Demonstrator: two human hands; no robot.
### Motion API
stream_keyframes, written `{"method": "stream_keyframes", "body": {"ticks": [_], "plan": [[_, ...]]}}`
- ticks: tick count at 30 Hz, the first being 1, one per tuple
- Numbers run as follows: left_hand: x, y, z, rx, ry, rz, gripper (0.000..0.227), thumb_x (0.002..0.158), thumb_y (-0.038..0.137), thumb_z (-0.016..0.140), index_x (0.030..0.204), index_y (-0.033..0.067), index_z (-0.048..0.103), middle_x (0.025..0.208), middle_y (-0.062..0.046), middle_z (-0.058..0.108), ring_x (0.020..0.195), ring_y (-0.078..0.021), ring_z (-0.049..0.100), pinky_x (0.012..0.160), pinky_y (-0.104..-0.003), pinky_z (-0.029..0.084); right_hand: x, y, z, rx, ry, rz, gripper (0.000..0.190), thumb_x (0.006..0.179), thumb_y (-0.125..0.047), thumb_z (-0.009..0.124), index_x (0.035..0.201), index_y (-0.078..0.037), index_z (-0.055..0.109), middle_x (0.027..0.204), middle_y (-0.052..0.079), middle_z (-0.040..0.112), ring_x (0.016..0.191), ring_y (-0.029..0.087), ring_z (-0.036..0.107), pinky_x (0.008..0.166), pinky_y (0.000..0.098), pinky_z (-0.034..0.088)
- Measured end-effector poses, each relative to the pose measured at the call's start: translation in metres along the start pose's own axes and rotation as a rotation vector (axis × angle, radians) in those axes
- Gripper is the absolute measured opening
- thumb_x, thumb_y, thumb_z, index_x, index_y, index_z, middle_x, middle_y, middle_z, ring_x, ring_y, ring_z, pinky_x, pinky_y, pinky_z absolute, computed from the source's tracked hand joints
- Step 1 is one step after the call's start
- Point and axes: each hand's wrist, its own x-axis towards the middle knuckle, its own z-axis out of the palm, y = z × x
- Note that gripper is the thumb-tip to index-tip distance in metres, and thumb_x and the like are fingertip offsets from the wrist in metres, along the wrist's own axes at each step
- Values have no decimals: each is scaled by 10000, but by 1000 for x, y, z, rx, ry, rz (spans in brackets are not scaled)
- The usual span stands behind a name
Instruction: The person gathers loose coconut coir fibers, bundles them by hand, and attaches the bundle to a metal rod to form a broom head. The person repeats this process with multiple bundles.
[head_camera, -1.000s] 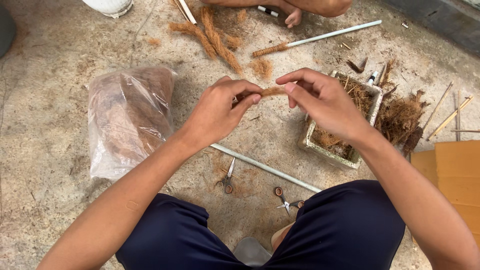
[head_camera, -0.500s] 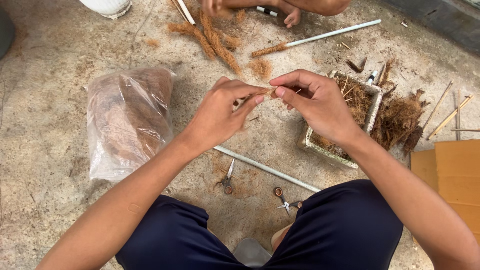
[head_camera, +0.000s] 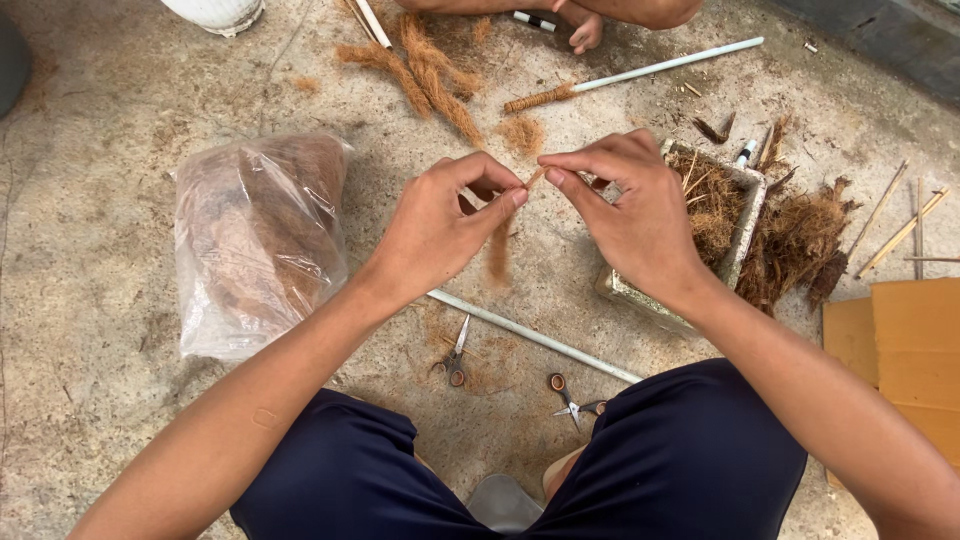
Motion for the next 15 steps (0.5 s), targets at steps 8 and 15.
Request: {"method": "stream_keyframes", "body": {"ticks": [8, 15], "plan": [[-4, 1, 8, -151, 13, -23, 154, 944, 185, 723, 1032, 64, 761, 916, -55, 790, 806, -102, 747, 739, -263, 614, 0, -4, 21, 397, 32, 206, 160, 954, -91, 708, 1110, -57, 715, 1016, 76, 729, 847, 97, 703, 733, 230, 605], [-1, -3, 6, -105, 89, -39, 158, 932, 186, 728, 1023, 60, 757, 894, -74, 789, 784, -117, 749, 691, -282, 619, 0, -7, 21, 422, 4, 251, 111, 961, -77, 706, 1055, -21, 722, 967, 105, 752, 801, 124, 710, 696, 257, 611]]}}
